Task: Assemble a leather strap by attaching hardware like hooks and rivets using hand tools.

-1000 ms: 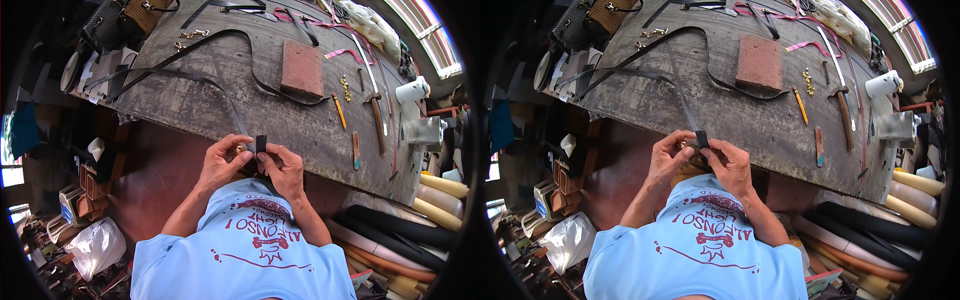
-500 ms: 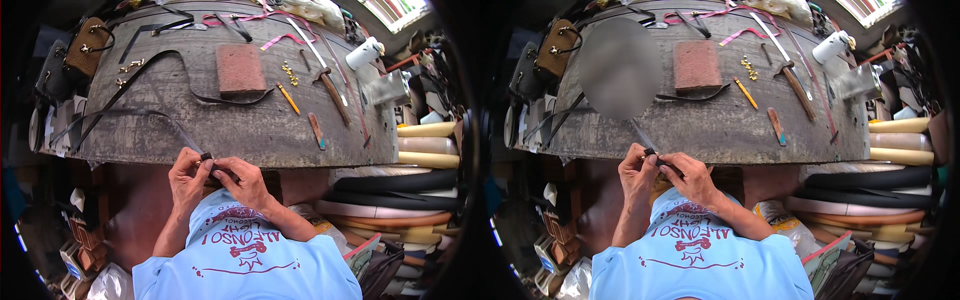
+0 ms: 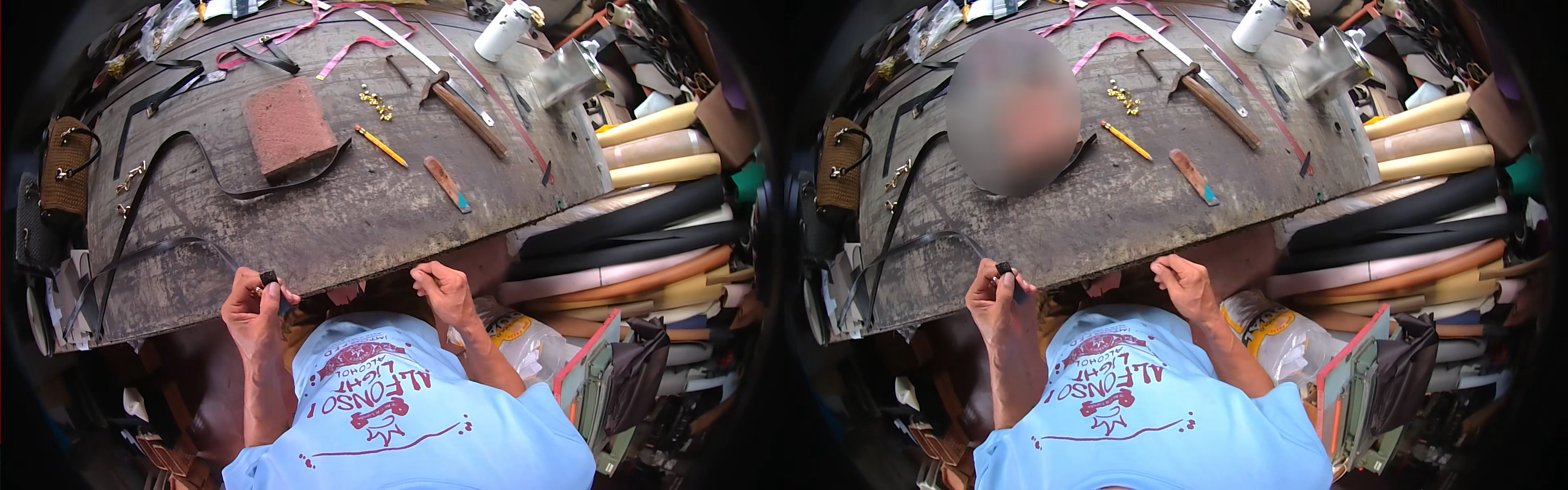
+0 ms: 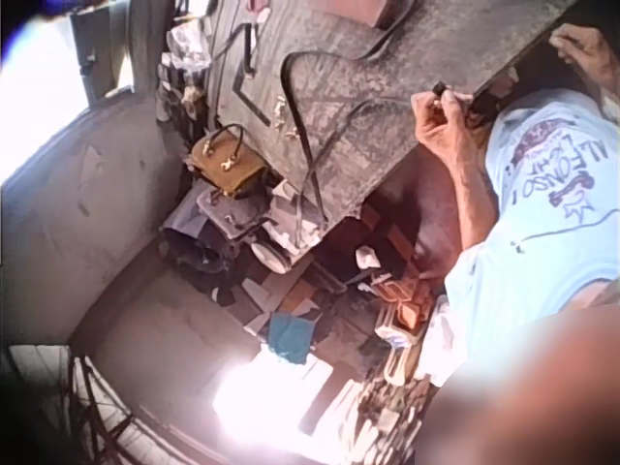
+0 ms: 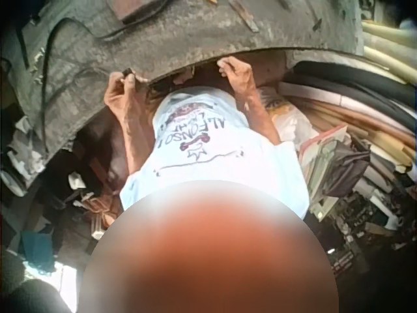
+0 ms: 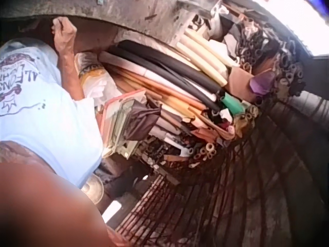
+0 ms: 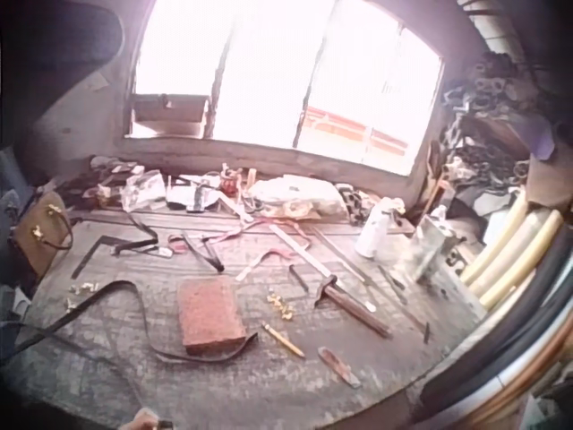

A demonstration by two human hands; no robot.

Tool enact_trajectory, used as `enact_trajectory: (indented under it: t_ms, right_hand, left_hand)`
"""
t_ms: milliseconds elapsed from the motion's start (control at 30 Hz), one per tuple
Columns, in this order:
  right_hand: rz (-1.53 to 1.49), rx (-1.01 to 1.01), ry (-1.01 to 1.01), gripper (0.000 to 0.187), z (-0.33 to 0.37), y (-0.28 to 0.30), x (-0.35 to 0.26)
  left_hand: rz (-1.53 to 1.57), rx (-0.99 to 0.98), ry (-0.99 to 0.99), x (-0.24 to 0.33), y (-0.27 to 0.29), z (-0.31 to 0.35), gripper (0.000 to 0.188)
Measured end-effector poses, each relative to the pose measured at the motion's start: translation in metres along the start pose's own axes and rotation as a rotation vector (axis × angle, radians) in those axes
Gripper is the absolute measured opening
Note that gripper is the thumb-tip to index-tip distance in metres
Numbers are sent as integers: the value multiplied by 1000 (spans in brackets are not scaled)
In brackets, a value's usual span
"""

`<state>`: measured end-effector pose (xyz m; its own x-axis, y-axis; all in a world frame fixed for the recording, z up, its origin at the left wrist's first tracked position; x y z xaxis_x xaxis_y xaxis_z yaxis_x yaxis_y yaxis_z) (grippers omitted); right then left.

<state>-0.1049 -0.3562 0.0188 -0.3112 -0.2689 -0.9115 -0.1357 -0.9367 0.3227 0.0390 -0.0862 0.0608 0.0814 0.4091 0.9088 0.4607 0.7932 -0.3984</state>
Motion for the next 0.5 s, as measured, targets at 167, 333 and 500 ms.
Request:
enact_trajectory:
  t_ms: [167,333,500]
  right_hand:
    - [517,29,-66,23,56,14,121]
    - [-205,-154,-747,21,156,-31,239]
    - [-313,-149,-584,27,183,-31,211]
  left_hand:
    - [-80,-1,116,-12,3,-7,6]
    - [-211,-63,252,-34,-3,-21,6]
    - [-428,-109,265,-61,-4,-31,9]
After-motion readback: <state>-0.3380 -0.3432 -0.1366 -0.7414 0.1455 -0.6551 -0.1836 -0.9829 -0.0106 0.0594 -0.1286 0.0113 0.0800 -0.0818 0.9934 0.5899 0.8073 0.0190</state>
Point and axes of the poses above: each hand's wrist, its own z-axis away from the middle knuckle, its own y-axis out of the back of the hand, x = y × z, the point moved 6 cm from there along -z, towards the middle knuckle, and after that the axes turned 15 degrees about -x, right-handed, at the moved point
